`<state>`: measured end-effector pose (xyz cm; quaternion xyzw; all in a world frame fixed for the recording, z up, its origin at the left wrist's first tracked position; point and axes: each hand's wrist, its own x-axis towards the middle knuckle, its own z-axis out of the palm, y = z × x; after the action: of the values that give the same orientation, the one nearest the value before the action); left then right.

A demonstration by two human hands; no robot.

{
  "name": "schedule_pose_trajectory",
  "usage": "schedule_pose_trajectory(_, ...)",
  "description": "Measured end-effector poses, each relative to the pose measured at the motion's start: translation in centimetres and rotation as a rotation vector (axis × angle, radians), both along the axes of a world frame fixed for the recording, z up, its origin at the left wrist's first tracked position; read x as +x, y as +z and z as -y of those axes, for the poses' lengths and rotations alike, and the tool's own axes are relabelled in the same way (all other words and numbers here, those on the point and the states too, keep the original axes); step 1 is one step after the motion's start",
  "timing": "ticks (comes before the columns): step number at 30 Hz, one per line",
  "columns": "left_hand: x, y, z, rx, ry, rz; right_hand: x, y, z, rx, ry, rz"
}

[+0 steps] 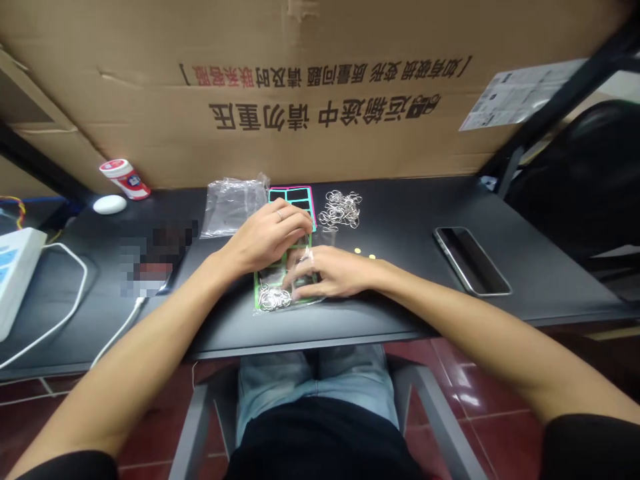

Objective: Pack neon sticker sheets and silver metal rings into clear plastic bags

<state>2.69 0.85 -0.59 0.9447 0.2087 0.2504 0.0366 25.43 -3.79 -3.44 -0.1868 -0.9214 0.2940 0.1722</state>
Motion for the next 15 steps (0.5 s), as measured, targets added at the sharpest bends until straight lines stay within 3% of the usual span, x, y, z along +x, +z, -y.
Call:
schedule_pose_trajectory(7, -0.4, -0.4, -0.4, -0.018, 0.0, 0.017, 0.7, 0.6, -0.5, -0.079, -0.05, -0.068)
schedule_pose_trajectory(15, -0.7, -0.8, -0.9, 0.005, 0.004, 0.024, 2.7, 1.5, -1.7, -0.533, -0.187, -0.334)
